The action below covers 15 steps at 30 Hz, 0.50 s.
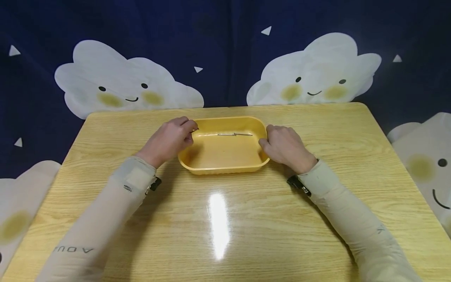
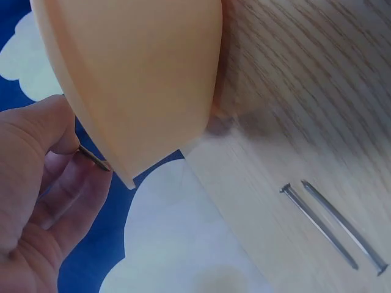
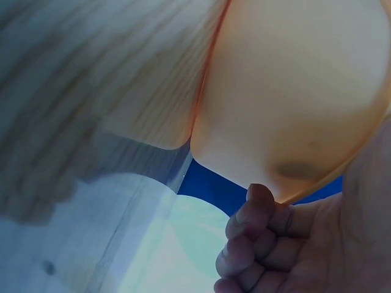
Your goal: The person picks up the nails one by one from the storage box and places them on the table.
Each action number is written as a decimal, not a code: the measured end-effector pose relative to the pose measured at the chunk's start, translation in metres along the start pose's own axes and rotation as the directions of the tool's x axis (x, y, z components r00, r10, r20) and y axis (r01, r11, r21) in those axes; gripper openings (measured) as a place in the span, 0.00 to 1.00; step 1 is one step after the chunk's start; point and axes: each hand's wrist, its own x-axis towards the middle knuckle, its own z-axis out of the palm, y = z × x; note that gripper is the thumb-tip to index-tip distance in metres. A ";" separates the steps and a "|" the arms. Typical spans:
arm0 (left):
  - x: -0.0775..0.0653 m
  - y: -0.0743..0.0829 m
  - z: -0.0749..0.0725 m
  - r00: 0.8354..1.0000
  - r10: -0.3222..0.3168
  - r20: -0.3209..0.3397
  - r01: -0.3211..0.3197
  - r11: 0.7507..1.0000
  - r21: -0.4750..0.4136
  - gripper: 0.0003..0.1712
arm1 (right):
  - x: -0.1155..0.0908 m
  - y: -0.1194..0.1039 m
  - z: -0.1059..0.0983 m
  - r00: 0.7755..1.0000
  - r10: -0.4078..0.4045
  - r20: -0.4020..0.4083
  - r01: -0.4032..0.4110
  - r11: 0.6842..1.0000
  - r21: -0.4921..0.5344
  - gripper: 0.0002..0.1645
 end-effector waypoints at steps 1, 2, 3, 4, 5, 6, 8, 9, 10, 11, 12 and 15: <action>-0.001 0.000 0.000 1.000 -0.001 0.000 0.001 1.000 -0.001 0.14 | 0.000 0.000 0.000 1.000 -0.001 0.001 0.001 1.000 -0.002 0.16; -0.001 -0.001 0.000 1.000 -0.002 0.001 0.002 1.000 -0.001 0.14 | -0.001 0.000 0.000 1.000 -0.002 0.001 0.002 1.000 -0.002 0.16; -0.002 -0.001 -0.001 1.000 -0.003 0.002 0.003 1.000 -0.001 0.14 | -0.001 0.001 0.001 1.000 -0.002 0.002 0.002 1.000 -0.002 0.16; -0.002 -0.002 -0.001 1.000 -0.005 0.002 0.005 1.000 -0.001 0.14 | -0.001 0.001 0.001 1.000 -0.002 0.004 0.002 1.000 -0.001 0.16; -0.003 -0.002 -0.001 1.000 -0.007 0.002 0.007 1.000 0.000 0.14 | -0.001 0.001 0.001 1.000 -0.002 0.004 0.002 1.000 0.002 0.16; -0.003 -0.002 -0.002 1.000 -0.007 0.002 0.007 1.000 0.002 0.14 | -0.001 0.001 0.001 1.000 -0.003 0.005 0.003 1.000 0.002 0.16; -0.004 -0.003 -0.004 1.000 -0.009 0.001 0.009 1.000 0.005 0.14 | -0.001 0.001 0.001 1.000 -0.004 0.004 0.004 1.000 0.001 0.16; -0.005 -0.003 -0.005 1.000 -0.011 0.001 0.011 1.000 0.007 0.14 | -0.001 0.001 0.001 1.000 -0.004 0.004 0.004 1.000 0.000 0.16; -0.005 -0.003 -0.007 1.000 -0.013 0.000 0.013 1.000 0.009 0.14 | 0.000 0.001 0.001 1.000 -0.003 0.004 0.003 1.000 -0.002 0.16; -0.005 -0.004 -0.008 1.000 -0.017 0.000 0.017 1.000 0.010 0.15 | 0.000 0.001 0.001 1.000 -0.002 0.004 0.002 1.000 -0.002 0.16; -0.006 -0.005 -0.009 1.000 -0.023 -0.001 0.023 1.000 0.013 0.15 | 0.000 0.001 0.001 1.000 0.000 0.006 0.000 1.000 -0.004 0.16; -0.007 -0.007 -0.012 0.999 -0.038 -0.002 0.038 0.999 0.023 0.16 | 0.000 0.001 0.000 1.000 0.007 0.016 -0.007 1.000 -0.002 0.16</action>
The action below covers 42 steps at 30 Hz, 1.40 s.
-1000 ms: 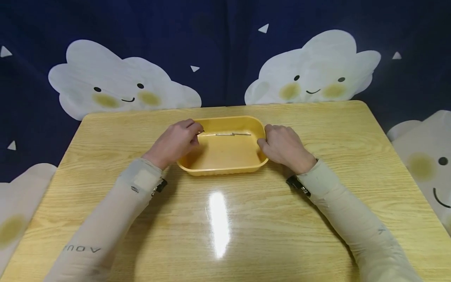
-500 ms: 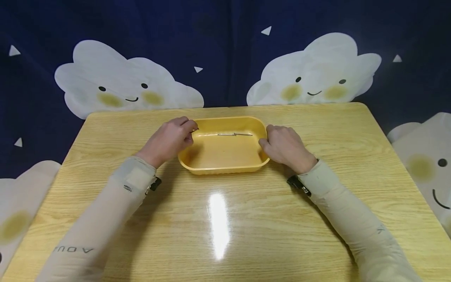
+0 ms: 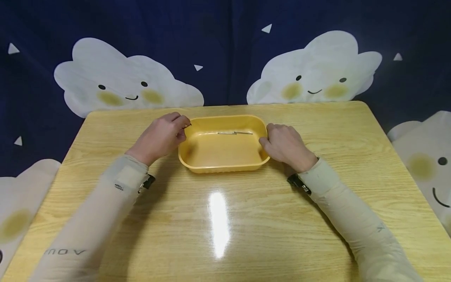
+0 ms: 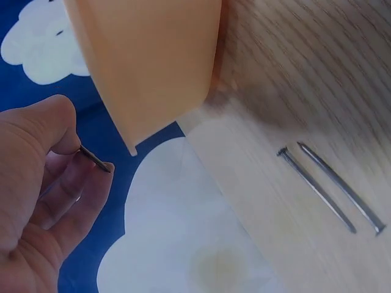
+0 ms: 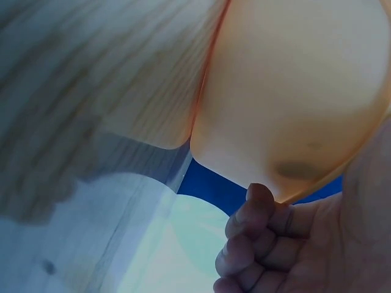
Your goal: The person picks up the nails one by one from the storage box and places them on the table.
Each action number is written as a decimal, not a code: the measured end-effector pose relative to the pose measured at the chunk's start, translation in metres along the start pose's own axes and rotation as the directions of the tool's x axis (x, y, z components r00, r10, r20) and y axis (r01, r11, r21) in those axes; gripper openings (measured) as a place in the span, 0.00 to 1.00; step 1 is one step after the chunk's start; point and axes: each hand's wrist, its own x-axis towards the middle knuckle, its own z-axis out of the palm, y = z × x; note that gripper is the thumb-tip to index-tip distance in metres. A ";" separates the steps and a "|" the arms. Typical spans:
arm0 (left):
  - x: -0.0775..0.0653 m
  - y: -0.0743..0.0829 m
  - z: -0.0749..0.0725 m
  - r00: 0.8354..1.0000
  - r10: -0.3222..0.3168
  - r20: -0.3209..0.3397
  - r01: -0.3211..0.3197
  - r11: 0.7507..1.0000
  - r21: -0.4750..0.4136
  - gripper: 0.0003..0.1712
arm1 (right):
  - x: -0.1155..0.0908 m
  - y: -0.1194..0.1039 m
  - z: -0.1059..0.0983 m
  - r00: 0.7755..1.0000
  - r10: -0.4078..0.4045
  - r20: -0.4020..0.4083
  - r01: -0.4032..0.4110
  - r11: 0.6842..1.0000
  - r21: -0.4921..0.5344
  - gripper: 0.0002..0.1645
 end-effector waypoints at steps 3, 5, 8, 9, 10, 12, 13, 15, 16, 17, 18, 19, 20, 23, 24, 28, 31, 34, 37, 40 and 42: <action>-0.003 -0.003 -0.003 1.000 -0.002 -0.011 0.002 1.000 0.010 0.15 | 0.000 0.000 -0.001 1.000 0.002 0.001 -0.002 1.000 -0.001 0.16; -0.005 -0.005 -0.005 1.000 0.002 -0.019 -0.002 1.000 0.013 0.15 | 0.000 -0.001 -0.002 1.000 0.003 -0.002 -0.003 1.000 -0.001 0.16; -0.010 -0.007 -0.008 1.000 0.002 -0.028 -0.002 1.000 0.010 0.16 | 0.000 -0.001 -0.002 1.000 -0.001 -0.005 0.001 1.000 0.002 0.17; -0.011 -0.008 -0.009 1.000 0.002 -0.029 -0.001 1.000 0.012 0.16 | 0.000 -0.001 -0.002 1.000 -0.001 -0.006 0.001 1.000 0.004 0.17; -0.013 -0.008 -0.010 1.000 0.002 -0.028 -0.001 1.000 0.010 0.17 | 0.000 -0.001 -0.002 1.000 -0.003 -0.006 0.003 1.000 0.005 0.17; -0.015 -0.009 -0.011 1.000 0.003 -0.029 -0.003 1.000 0.012 0.17 | 0.000 -0.001 -0.002 1.000 -0.002 -0.006 0.002 1.000 0.007 0.17; -0.015 -0.009 -0.011 1.000 0.005 -0.030 -0.005 1.000 0.013 0.17 | 0.000 0.000 -0.002 1.000 0.002 -0.006 -0.002 1.000 0.007 0.17; -0.016 -0.010 -0.009 0.999 0.008 -0.038 -0.007 1.000 0.014 0.16 | 0.000 0.002 -0.001 1.000 0.008 -0.005 -0.008 1.000 0.006 0.17; -0.016 -0.011 -0.008 0.999 0.009 -0.042 -0.008 1.000 0.013 0.16 | 0.000 0.002 -0.001 1.000 0.011 -0.005 -0.011 1.000 0.005 0.17; -0.017 -0.012 -0.007 0.999 0.009 -0.049 -0.008 1.000 0.014 0.16 | -0.001 0.003 -0.001 1.000 0.014 -0.004 -0.014 1.000 0.003 0.17; -0.019 -0.012 -0.006 0.998 0.008 -0.056 -0.008 1.000 0.014 0.16 | -0.001 0.003 0.000 1.000 0.015 -0.003 -0.015 1.000 0.004 0.16; -0.021 -0.013 -0.005 0.998 0.006 -0.063 -0.006 1.000 0.015 0.15 | -0.001 0.003 0.000 1.000 0.014 -0.002 -0.014 1.000 0.005 0.16; -0.023 -0.014 -0.004 0.998 0.002 -0.069 -0.001 1.000 0.014 0.15 | 0.000 0.003 0.000 1.000 0.013 0.000 -0.013 1.000 0.007 0.16; -0.030 -0.018 -0.002 0.997 -0.014 -0.077 0.015 1.000 0.012 0.14 | 0.000 0.002 0.001 1.000 0.007 0.001 -0.007 1.000 0.014 0.16; -0.032 -0.019 -0.001 0.997 -0.019 -0.077 0.020 1.000 0.012 0.14 | 0.000 0.002 0.001 1.000 0.005 -0.001 -0.005 1.000 0.017 0.16; -0.038 -0.025 -0.001 0.996 -0.028 -0.082 0.030 0.999 0.019 0.14 | -0.001 0.001 0.000 1.000 -0.006 -0.017 0.006 1.000 0.020 0.16; -0.039 -0.028 -0.001 0.996 -0.023 -0.087 0.025 0.999 0.023 0.14 | -0.001 0.001 0.001 1.000 -0.008 -0.024 0.008 1.000 0.017 0.15; -0.039 -0.031 0.000 0.996 -0.015 -0.086 0.016 1.000 0.020 0.14 | -0.001 0.001 0.002 1.000 0.002 -0.022 -0.002 1.000 0.013 0.15; -0.039 -0.033 0.002 0.996 -0.013 -0.086 0.015 1.000 0.018 0.14 | -0.002 0.002 0.002 1.000 0.010 -0.020 -0.010 1.000 0.008 0.15; -0.039 -0.036 0.003 0.995 -0.023 -0.093 0.024 1.000 0.014 0.14 | -0.001 0.003 0.003 1.000 0.007 -0.022 -0.007 1.000 0.000 0.15; -0.041 -0.038 0.003 0.996 -0.031 -0.088 0.032 0.999 0.015 0.13 | -0.001 0.003 0.003 1.000 0.004 -0.021 -0.004 1.000 -0.005 0.15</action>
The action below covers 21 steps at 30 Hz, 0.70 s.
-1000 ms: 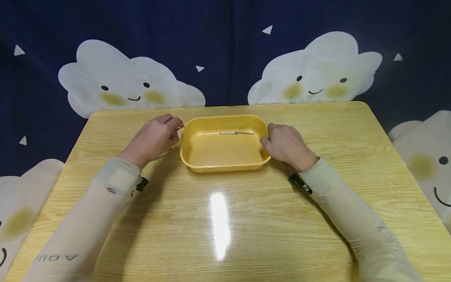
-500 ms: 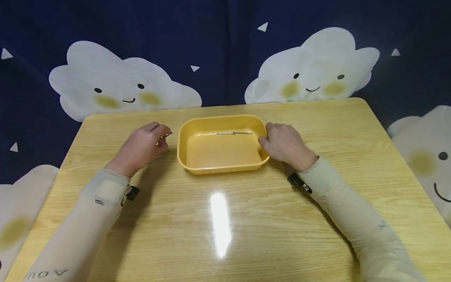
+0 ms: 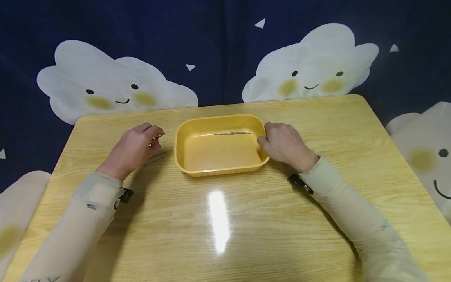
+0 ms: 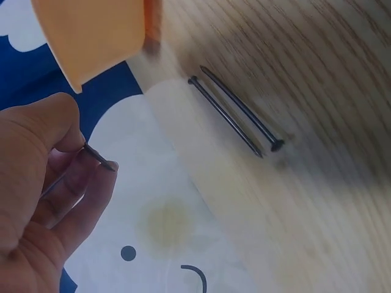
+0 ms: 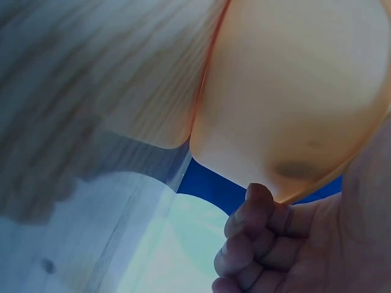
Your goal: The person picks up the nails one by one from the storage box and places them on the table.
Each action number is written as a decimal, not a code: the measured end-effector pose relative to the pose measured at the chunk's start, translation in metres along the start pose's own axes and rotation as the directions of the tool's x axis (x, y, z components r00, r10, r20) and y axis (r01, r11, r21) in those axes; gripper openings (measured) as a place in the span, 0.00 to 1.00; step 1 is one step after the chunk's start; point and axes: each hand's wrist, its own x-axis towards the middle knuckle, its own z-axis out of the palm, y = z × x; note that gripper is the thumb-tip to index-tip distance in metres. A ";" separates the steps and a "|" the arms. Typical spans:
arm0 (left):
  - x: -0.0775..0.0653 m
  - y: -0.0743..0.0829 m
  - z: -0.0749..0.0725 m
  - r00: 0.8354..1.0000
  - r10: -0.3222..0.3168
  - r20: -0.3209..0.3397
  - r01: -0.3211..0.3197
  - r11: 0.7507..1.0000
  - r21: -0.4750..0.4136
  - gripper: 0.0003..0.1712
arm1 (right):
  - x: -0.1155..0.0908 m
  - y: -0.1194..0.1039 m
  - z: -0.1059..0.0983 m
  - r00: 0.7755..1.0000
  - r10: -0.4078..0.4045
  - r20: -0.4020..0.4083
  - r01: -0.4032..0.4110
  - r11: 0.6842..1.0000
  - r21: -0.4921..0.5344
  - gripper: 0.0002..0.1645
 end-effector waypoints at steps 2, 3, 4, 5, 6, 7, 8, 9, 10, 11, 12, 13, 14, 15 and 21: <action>-0.002 -0.001 0.000 1.000 -0.013 0.010 0.013 1.000 0.001 0.13 | 0.000 0.000 -0.001 1.000 -0.002 0.003 0.002 1.000 0.000 0.15; -0.004 -0.002 0.000 1.000 -0.020 0.019 0.020 1.000 0.001 0.13 | 0.000 0.000 -0.001 1.000 -0.002 0.004 0.002 1.000 0.001 0.15; -0.004 -0.003 0.000 0.999 -0.026 0.028 0.026 1.000 0.002 0.13 | 0.000 0.000 -0.001 1.000 -0.001 0.006 0.001 1.000 0.003 0.15; -0.005 -0.004 0.000 0.999 -0.033 0.038 0.033 0.999 0.001 0.13 | -0.001 -0.001 -0.001 1.000 0.000 0.007 0.000 1.000 0.005 0.15; -0.006 -0.005 0.001 0.998 -0.041 0.049 0.041 0.999 0.000 0.13 | -0.001 -0.001 -0.001 1.000 0.001 0.006 -0.001 1.000 0.007 0.15; -0.006 -0.006 0.001 0.997 -0.050 0.059 0.050 0.999 -0.002 0.13 | -0.001 -0.001 -0.001 1.000 0.002 0.004 -0.002 1.000 0.009 0.15; -0.006 -0.007 0.001 0.996 -0.058 0.070 0.059 0.998 -0.007 0.13 | -0.001 -0.001 -0.001 1.000 0.002 0.003 -0.002 1.000 0.011 0.15; -0.007 -0.008 0.001 0.994 -0.068 0.080 0.069 0.998 -0.012 0.13 | -0.002 -0.001 -0.001 1.000 0.002 0.001 -0.002 1.000 0.013 0.15; -0.007 -0.010 0.002 0.993 -0.076 0.087 0.078 0.997 -0.017 0.13 | -0.002 -0.001 -0.001 1.000 0.002 -0.001 -0.002 1.000 0.016 0.15; -0.007 -0.011 0.002 0.992 -0.083 0.094 0.085 0.996 -0.022 0.13 | -0.002 0.000 0.000 1.000 0.001 -0.004 -0.001 1.000 0.017 0.15; -0.007 -0.012 0.002 0.991 -0.088 0.099 0.091 0.995 -0.026 0.13 | -0.002 0.000 0.000 1.000 0.000 -0.005 0.000 1.000 0.019 0.15; -0.008 -0.014 0.002 0.991 -0.092 0.101 0.095 0.995 -0.030 0.14 | -0.002 0.000 0.000 1.000 -0.002 -0.006 0.002 1.000 0.020 0.15; -0.008 -0.015 0.003 0.991 -0.092 0.101 0.095 0.995 -0.031 0.14 | -0.002 0.000 0.000 1.000 -0.003 -0.007 0.003 1.000 0.020 0.15; -0.008 -0.016 0.003 0.991 -0.091 0.100 0.094 0.995 -0.032 0.14 | -0.001 0.000 0.000 1.000 -0.003 -0.007 0.003 1.000 0.019 0.15; -0.010 -0.021 0.005 0.986 -0.101 0.133 0.105 0.994 -0.024 0.14 | 0.001 0.000 -0.001 1.000 0.012 0.011 -0.012 1.000 0.017 0.15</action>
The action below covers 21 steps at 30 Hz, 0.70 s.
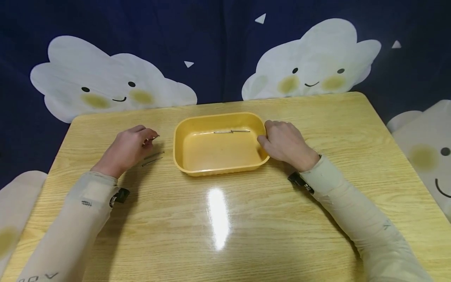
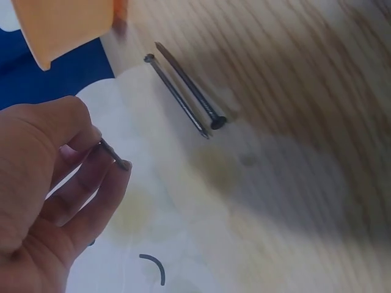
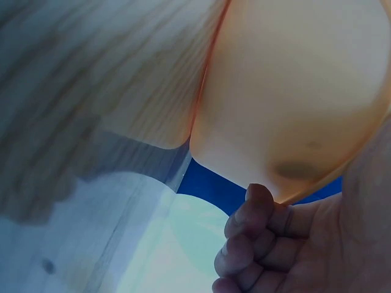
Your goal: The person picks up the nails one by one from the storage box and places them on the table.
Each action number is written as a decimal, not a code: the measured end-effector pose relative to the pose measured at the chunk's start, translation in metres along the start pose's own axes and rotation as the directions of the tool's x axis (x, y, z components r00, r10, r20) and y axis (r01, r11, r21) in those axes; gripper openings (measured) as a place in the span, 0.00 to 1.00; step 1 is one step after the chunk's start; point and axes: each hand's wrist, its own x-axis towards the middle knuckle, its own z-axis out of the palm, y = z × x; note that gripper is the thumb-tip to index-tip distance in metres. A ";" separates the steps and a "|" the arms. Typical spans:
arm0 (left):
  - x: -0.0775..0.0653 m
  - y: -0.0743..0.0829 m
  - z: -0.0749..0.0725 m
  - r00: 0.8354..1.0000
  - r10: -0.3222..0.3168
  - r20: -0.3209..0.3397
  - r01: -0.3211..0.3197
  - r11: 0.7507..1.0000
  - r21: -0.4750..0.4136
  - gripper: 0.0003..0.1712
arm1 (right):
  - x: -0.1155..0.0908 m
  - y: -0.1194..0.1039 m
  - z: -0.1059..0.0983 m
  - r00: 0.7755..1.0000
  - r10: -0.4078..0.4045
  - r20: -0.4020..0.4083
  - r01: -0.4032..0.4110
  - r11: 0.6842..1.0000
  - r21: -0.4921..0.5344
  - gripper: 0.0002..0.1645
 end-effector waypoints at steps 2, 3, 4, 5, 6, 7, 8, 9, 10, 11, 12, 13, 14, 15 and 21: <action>-0.001 -0.001 0.000 1.000 -0.011 0.022 0.011 1.000 0.008 0.13 | 0.000 0.000 -0.001 1.000 0.003 0.003 -0.003 1.000 0.000 0.15; -0.001 -0.002 0.001 1.000 -0.011 0.028 0.011 1.000 0.013 0.13 | 0.000 0.000 -0.001 1.000 0.001 0.004 -0.001 1.000 0.001 0.15; -0.001 -0.003 0.001 0.999 -0.013 0.036 0.012 1.000 0.019 0.13 | 0.000 -0.001 -0.001 1.000 0.001 0.003 -0.001 1.000 0.000 0.15; -0.002 -0.003 0.002 0.999 -0.014 0.045 0.013 1.000 0.022 0.12 | 0.000 -0.001 -0.001 1.000 -0.001 0.003 0.001 1.000 -0.002 0.15; -0.002 -0.004 0.002 0.999 -0.015 0.052 0.014 1.000 0.024 0.12 | 0.000 -0.001 -0.001 1.000 -0.001 0.002 0.001 1.000 -0.003 0.15; -0.002 -0.005 0.003 0.998 -0.015 0.058 0.014 1.000 0.024 0.12 | 0.001 -0.001 -0.001 1.000 -0.002 0.001 0.002 1.000 -0.004 0.15; -0.002 -0.005 0.004 0.998 -0.016 0.062 0.014 1.000 0.023 0.11 | 0.001 -0.001 -0.001 1.000 -0.003 0.000 0.003 1.000 -0.005 0.15; -0.002 -0.006 0.005 0.998 -0.017 0.068 0.016 1.000 0.022 0.11 | 0.001 -0.001 -0.001 1.000 -0.004 0.000 0.004 1.000 -0.006 0.15; -0.003 -0.006 0.005 0.997 -0.020 0.076 0.019 1.000 0.020 0.11 | 0.001 -0.001 -0.001 1.000 -0.005 -0.002 0.005 1.000 -0.006 0.15; -0.003 -0.006 0.006 0.997 -0.021 0.080 0.020 1.000 0.017 0.11 | 0.001 -0.001 0.000 1.000 -0.007 -0.005 0.007 1.000 -0.003 0.15; -0.003 -0.007 0.007 0.996 -0.022 0.082 0.020 1.000 0.015 0.10 | 0.000 0.000 0.000 1.000 -0.009 -0.008 0.009 1.000 0.001 0.15; -0.003 -0.007 0.007 0.996 -0.020 0.082 0.019 1.000 0.014 0.10 | 0.000 0.000 0.000 1.000 -0.012 -0.012 0.012 1.000 0.002 0.15; -0.003 -0.007 0.008 0.996 -0.019 0.083 0.018 1.000 0.014 0.10 | 0.000 0.000 0.000 1.000 -0.015 -0.016 0.015 1.000 0.005 0.15; -0.003 -0.007 0.008 0.996 -0.017 0.083 0.016 1.000 0.012 0.09 | 0.000 0.000 0.000 1.000 -0.018 -0.019 0.018 1.000 0.009 0.15; -0.004 -0.008 0.011 0.994 -0.002 0.106 0.003 1.000 -0.003 0.09 | -0.001 0.000 0.000 1.000 -0.019 -0.021 0.020 1.000 0.019 0.15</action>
